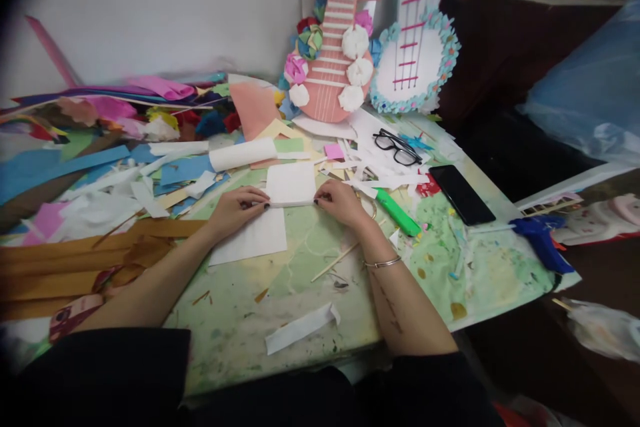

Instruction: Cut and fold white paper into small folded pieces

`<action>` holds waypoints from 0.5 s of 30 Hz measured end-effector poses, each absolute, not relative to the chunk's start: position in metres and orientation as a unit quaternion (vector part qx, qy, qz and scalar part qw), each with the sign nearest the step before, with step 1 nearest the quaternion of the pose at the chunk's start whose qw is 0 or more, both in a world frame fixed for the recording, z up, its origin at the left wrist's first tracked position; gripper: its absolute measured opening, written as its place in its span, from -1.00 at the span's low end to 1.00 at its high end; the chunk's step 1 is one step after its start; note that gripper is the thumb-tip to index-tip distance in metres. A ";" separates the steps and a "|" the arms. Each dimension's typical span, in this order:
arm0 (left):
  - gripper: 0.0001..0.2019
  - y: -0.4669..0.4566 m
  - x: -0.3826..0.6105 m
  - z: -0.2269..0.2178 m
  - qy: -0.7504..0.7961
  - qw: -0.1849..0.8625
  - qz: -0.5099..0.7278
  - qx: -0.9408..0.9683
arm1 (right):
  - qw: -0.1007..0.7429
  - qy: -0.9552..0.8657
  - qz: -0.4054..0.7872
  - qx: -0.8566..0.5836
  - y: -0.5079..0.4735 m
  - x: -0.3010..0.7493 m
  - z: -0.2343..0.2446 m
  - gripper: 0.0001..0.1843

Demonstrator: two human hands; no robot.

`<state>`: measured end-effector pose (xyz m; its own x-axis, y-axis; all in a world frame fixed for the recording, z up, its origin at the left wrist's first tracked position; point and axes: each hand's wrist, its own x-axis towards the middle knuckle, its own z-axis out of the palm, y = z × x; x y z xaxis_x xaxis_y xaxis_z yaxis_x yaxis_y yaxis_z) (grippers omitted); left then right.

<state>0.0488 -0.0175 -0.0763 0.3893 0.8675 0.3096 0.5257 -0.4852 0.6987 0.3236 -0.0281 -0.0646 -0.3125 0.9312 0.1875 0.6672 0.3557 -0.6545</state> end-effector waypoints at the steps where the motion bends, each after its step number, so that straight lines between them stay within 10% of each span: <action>1: -0.86 -0.017 0.048 -0.076 0.443 0.275 0.335 0.785 | 0.278 -0.772 0.241 -0.518 -0.028 0.324 -0.065 -0.87; 15: -0.87 -0.018 0.048 -0.071 0.444 0.312 0.338 0.769 | 0.276 -0.762 0.281 -0.515 -0.029 0.326 -0.062 -0.88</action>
